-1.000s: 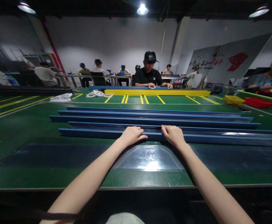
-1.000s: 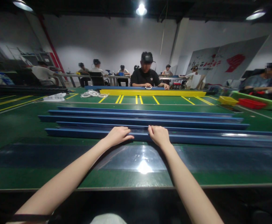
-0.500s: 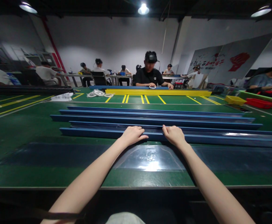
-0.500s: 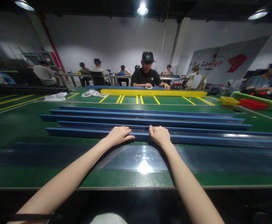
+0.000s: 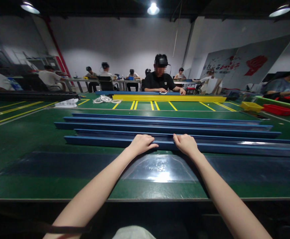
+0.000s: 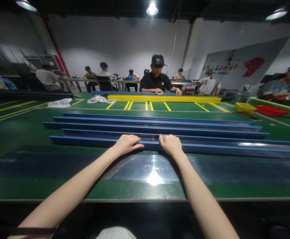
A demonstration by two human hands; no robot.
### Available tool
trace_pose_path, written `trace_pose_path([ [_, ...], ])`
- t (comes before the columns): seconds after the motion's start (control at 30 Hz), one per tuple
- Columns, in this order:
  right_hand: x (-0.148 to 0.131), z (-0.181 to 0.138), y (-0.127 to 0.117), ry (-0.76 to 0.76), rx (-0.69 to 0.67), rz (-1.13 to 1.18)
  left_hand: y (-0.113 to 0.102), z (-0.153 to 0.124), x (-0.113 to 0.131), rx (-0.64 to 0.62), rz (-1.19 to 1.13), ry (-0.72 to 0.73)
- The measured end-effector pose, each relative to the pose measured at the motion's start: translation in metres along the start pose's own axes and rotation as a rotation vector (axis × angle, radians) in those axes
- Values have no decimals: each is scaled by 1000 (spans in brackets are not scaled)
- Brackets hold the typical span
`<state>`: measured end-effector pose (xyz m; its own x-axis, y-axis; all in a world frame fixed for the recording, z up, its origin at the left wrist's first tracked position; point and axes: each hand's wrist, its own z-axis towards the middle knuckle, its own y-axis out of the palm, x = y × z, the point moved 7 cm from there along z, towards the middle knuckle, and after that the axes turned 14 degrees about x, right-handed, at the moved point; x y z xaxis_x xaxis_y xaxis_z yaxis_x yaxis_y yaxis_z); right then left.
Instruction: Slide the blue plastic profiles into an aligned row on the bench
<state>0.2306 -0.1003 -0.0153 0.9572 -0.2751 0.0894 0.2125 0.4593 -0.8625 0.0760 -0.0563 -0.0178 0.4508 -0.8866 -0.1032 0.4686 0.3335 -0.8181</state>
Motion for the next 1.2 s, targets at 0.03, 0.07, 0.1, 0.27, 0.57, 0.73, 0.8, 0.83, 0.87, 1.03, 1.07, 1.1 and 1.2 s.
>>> trace_pose_path([
  [0.03,0,0,0,0,-1,2,0,0,0,1,-4,-3],
  [0.07,0,0,0,0,-3,5,0,0,-1,2,-6,-7],
  [0.1,0,0,0,2,-5,7,0,1,-1,3,-7,-12],
  [0.27,0,0,0,5,-4,8,-1,1,-3,-16,-3,-24],
  [0.57,-2,-1,-7,-32,115,56,-2,1,-1,12,20,-5],
  [0.73,-5,-2,-14,-57,207,99,-2,0,0,17,34,2],
  [0.8,-8,-2,-14,-70,213,115,-1,1,0,18,38,3],
  [0.83,-10,-2,-14,-75,209,119,-1,1,0,18,40,5],
  [0.87,-12,-2,-13,-76,202,120,-1,1,0,18,42,6],
  [1.03,-15,0,-7,-68,118,85,-1,1,0,9,52,3],
  [1.07,-15,0,-5,-64,98,72,-1,1,1,7,54,3],
  [1.1,-14,0,-4,-61,78,59,-1,1,1,6,56,5],
  [1.2,-13,0,0,-48,19,33,-2,1,1,8,61,12],
])
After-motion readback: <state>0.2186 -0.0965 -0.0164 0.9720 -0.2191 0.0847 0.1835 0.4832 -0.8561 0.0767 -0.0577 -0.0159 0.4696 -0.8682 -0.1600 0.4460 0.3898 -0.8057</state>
